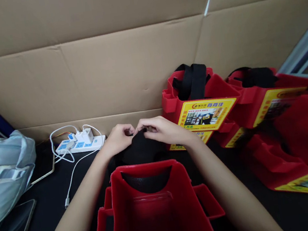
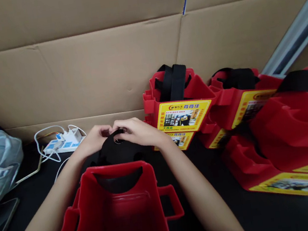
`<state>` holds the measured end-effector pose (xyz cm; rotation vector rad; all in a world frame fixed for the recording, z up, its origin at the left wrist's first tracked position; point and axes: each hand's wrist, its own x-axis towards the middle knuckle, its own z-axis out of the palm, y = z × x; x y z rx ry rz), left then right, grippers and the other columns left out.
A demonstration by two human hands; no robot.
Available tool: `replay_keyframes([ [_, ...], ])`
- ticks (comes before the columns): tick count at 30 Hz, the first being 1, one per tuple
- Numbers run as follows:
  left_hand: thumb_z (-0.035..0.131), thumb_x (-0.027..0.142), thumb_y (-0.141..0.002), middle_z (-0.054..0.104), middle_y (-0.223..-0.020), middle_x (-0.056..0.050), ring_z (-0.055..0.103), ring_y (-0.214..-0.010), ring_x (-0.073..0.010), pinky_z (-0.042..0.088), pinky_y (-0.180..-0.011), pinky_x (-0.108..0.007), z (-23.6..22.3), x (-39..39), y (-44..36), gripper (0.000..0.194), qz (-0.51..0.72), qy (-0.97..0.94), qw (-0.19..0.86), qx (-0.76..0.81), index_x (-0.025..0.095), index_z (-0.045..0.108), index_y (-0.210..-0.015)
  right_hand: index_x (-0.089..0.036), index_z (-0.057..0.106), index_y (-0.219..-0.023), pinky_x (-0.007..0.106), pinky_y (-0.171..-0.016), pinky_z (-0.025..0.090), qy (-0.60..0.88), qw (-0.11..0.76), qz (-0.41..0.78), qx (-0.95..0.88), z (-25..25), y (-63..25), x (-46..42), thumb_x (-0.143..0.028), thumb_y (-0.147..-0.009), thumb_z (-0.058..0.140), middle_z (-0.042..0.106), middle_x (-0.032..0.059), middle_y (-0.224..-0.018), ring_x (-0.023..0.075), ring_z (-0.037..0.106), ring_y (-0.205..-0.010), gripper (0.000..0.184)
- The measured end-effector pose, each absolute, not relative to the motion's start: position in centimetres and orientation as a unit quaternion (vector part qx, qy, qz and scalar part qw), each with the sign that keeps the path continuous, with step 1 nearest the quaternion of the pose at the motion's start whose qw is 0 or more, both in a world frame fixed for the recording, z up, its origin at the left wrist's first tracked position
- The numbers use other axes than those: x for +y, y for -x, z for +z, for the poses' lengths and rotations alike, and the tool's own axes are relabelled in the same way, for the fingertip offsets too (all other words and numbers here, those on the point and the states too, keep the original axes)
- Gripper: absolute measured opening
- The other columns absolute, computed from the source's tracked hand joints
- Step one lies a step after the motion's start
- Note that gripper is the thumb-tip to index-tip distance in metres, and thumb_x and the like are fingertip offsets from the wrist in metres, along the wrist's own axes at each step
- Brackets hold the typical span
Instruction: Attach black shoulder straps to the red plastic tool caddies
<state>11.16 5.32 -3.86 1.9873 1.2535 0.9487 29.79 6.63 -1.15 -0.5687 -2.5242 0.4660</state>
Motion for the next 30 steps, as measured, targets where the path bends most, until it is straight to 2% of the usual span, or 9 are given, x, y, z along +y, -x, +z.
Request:
replay_keyframes([
  [2,0.055,0.023,-0.064,0.056,-0.063,0.001,0.047,-0.06,-0.0106,0.035,-0.057,-0.022,-3.7,5.2,-11.0,0.009,0.351,-0.758,0.268,0.48,0.015,0.057,-0.066,-0.018,0.054,-0.086,0.022,-0.059,0.034,0.222,0.243,0.175,-0.928,-1.1,-30.2,7.0,-0.014,-0.079,0.047,0.052,-0.003,-0.068,0.0088,0.043,-0.06,0.011],
  [5,0.054,0.02,-0.064,0.058,-0.065,0.001,0.049,-0.062,-0.011,0.036,-0.058,-0.022,-3.3,5.1,-10.8,0.008,0.355,-0.765,0.221,0.49,0.015,0.058,-0.069,-0.018,0.056,-0.09,0.022,-0.06,0.034,0.23,0.231,0.181,-0.928,-1.3,-30.3,7.4,-0.011,-0.078,0.046,0.055,-0.0027,-0.071,0.0085,0.046,-0.062,0.017],
  [8,0.055,0.019,-0.064,0.06,-0.068,0.0,0.05,-0.064,-0.0117,0.037,-0.06,-0.022,-3.1,5.0,-10.7,0.009,0.357,-0.778,0.204,0.476,0.015,0.059,-0.07,-0.018,0.058,-0.085,0.022,-0.06,0.035,0.252,0.238,0.181,-0.921,-1.7,-29.9,7.4,-0.022,-0.083,0.046,0.059,-0.0007,-0.075,0.0094,0.05,-0.065,0.013],
  [10,0.056,0.02,-0.063,0.06,-0.068,0.0,0.051,-0.065,-0.0123,0.038,-0.06,-0.022,-3.1,5.0,-10.8,0.01,0.359,-0.782,0.202,0.468,0.015,0.06,-0.071,-0.018,0.058,-0.08,0.022,-0.059,0.035,0.278,0.252,0.174,-0.91,-1.8,-29.8,7.3,-0.031,-0.084,0.048,0.059,-0.0005,-0.071,0.0101,0.051,-0.064,0.018],
  [15,0.055,0.019,-0.066,0.065,-0.075,-0.001,0.057,-0.07,-0.0144,0.042,-0.063,-0.023,-3.0,4.8,-11.1,0.017,0.38,-0.772,0.255,0.441,0.015,0.064,-0.081,-0.021,0.054,-0.098,0.023,-0.06,0.038,0.291,0.278,0.19,-0.896,-1.7,-29.9,7.1,-0.035,-0.086,0.045,0.061,0.0001,-0.078,0.0113,0.054,-0.065,0.02],
  [19,0.052,0.015,-0.067,0.067,-0.078,-0.003,0.059,-0.073,-0.0149,0.044,-0.066,-0.024,-2.8,4.8,-11.0,0.018,0.381,-0.765,0.28,0.437,0.013,0.064,-0.08,-0.019,0.053,-0.084,0.023,-0.06,0.038,0.251,0.261,0.221,-0.906,-1.5,-30.0,7.2,-0.034,-0.091,0.035,0.059,-0.0011,-0.069,0.0094,0.051,-0.058,0.024],
  [24,0.054,0.014,-0.066,0.067,-0.081,-0.003,0.06,-0.078,-0.0167,0.045,-0.067,-0.024,-2.7,4.8,-10.8,0.02,0.37,-0.77,0.29,0.431,0.014,0.065,-0.082,-0.017,0.052,-0.065,0.021,-0.053,0.03,0.265,0.255,0.159,-0.916,-1.7,-30.2,7.7,-0.04,-0.087,0.043,0.05,-0.0034,-0.057,0.0084,0.043,-0.055,0.033],
  [27,0.057,0.016,-0.066,0.068,-0.082,-0.004,0.059,-0.077,-0.0167,0.044,-0.069,-0.025,-2.8,4.9,-10.6,0.019,0.362,-0.777,0.264,0.441,0.014,0.066,-0.082,-0.017,0.056,-0.063,0.021,-0.052,0.028,0.277,0.24,0.138,-0.92,-2.2,-30.3,8.1,-0.04,-0.082,0.052,0.05,-0.003,-0.059,0.008,0.04,-0.055,0.031],
  [30,0.057,0.016,-0.066,0.068,-0.083,-0.003,0.059,-0.077,-0.0156,0.043,-0.07,-0.025,-2.8,4.9,-10.4,0.019,0.367,-0.782,0.237,0.445,0.015,0.066,-0.083,-0.017,0.059,-0.066,0.022,-0.055,0.031,0.294,0.253,0.141,-0.911,-2.6,-30.0,8.3,-0.037,-0.081,0.053,0.054,-0.0012,-0.064,0.0086,0.044,-0.057,0.026],
])
